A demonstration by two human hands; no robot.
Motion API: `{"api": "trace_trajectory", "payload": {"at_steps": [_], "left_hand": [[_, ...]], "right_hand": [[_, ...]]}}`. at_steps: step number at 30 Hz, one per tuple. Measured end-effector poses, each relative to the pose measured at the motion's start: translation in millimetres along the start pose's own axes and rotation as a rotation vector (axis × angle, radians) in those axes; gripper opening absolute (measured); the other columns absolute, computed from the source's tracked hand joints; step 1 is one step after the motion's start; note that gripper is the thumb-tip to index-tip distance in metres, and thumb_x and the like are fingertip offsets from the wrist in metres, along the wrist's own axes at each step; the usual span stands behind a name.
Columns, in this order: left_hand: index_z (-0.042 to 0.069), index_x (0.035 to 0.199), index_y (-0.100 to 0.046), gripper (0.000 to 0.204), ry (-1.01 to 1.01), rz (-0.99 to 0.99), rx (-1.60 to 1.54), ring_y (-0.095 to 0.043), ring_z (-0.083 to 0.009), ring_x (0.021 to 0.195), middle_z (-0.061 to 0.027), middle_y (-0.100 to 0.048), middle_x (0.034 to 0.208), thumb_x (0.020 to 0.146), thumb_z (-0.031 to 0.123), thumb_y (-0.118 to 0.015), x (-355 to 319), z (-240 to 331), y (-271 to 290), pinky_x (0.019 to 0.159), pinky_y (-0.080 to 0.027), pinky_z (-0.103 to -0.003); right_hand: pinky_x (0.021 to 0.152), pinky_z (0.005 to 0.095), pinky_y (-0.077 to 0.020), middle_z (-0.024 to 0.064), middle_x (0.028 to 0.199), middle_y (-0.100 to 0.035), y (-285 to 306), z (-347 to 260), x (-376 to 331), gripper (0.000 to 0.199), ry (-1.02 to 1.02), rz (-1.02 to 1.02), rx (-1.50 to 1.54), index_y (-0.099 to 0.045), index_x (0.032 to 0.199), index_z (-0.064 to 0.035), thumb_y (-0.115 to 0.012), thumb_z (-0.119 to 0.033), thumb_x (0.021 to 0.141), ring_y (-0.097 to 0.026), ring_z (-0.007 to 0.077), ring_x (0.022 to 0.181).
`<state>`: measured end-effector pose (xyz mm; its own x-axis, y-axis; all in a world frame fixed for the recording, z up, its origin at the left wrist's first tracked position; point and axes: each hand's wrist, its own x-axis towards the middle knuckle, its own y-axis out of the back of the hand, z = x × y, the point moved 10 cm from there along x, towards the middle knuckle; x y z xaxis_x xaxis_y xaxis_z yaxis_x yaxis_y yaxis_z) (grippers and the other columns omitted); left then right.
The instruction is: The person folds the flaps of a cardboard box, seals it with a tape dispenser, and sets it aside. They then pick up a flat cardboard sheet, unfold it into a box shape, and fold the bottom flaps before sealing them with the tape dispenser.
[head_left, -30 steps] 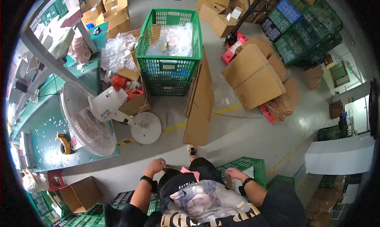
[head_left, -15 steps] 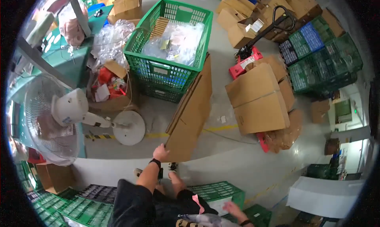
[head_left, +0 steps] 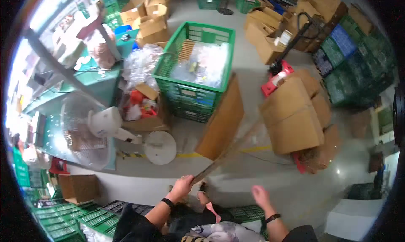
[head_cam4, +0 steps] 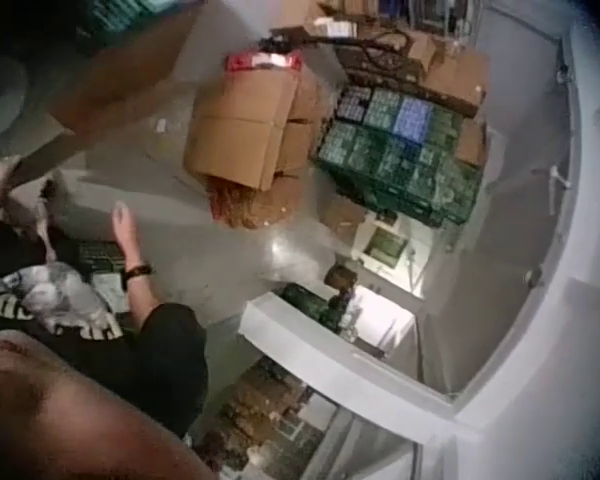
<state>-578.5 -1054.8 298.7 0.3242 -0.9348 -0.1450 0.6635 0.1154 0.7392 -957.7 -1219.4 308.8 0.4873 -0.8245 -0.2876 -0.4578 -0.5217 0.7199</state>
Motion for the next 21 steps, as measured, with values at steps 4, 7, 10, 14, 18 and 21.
{"api": "trace_trajectory", "payload": {"at_steps": [4,7,10,14,18,21], "left_hand": [[0.006,0.093,-0.054,0.009,0.008,-0.107,0.109,-0.061,-0.0389,0.085,-0.0144,-0.064,0.089,0.086,0.011,-0.056,-56,23,129,0.073,-0.050,-0.049],[0.007,0.093,-0.055,0.010,-0.199,-0.157,0.154,-0.063,-0.0348,0.088,-0.0100,-0.064,0.091,0.084,0.009,-0.057,-106,54,180,0.073,-0.052,-0.045],[0.008,0.093,-0.055,0.010,-0.140,-0.116,0.261,-0.064,-0.0319,0.090,-0.0091,-0.063,0.091,0.083,0.009,-0.057,-168,37,221,0.073,-0.053,-0.043],[0.009,0.095,-0.057,0.012,-0.056,-0.079,0.433,-0.065,-0.0281,0.089,-0.0068,-0.063,0.090,0.083,0.010,-0.057,-251,-5,259,0.073,-0.054,-0.041],[0.009,0.093,-0.058,0.011,0.108,-0.047,0.568,-0.066,-0.0278,0.087,-0.0079,-0.063,0.085,0.082,0.010,-0.058,-328,-30,310,0.070,-0.054,-0.040],[0.009,0.090,-0.058,0.008,0.198,-0.008,0.620,-0.067,-0.0283,0.084,-0.0085,-0.064,0.082,0.082,0.009,-0.059,-374,-44,348,0.068,-0.053,-0.040]], "right_hand": [[0.093,0.0440,-0.0475,0.0150,0.110,-0.064,85,-282,39,0.033,0.761,0.212,-0.202,-0.064,0.109,-0.0045,-0.070,-0.022,0.082,-0.060,0.0357,0.107],[0.098,0.0444,-0.0458,0.0163,0.114,-0.064,48,-373,25,0.048,1.023,-0.094,-0.338,-0.063,0.116,-0.0050,-0.075,-0.033,0.078,-0.059,0.0373,0.109],[0.100,0.0384,-0.0458,0.0181,0.126,-0.062,-69,-341,-2,0.067,0.689,-1.030,-0.419,-0.057,0.132,-0.0069,-0.075,-0.046,0.080,-0.060,0.0328,0.114],[0.094,0.0325,-0.0478,0.0142,0.126,-0.063,-186,-352,-49,0.056,0.650,-1.260,-0.203,-0.057,0.133,-0.0093,-0.064,-0.045,0.090,-0.062,0.0242,0.111],[0.094,0.0324,-0.0479,0.0133,0.125,-0.064,-270,-411,-83,0.047,0.779,-1.333,0.006,-0.059,0.131,-0.0085,-0.066,-0.034,0.092,-0.063,0.0228,0.112],[0.093,0.0309,-0.0488,0.0093,0.120,-0.066,-315,-464,-100,0.044,0.937,-1.308,0.069,-0.056,0.133,-0.0049,-0.063,-0.021,0.093,-0.062,0.0174,0.104]]}}
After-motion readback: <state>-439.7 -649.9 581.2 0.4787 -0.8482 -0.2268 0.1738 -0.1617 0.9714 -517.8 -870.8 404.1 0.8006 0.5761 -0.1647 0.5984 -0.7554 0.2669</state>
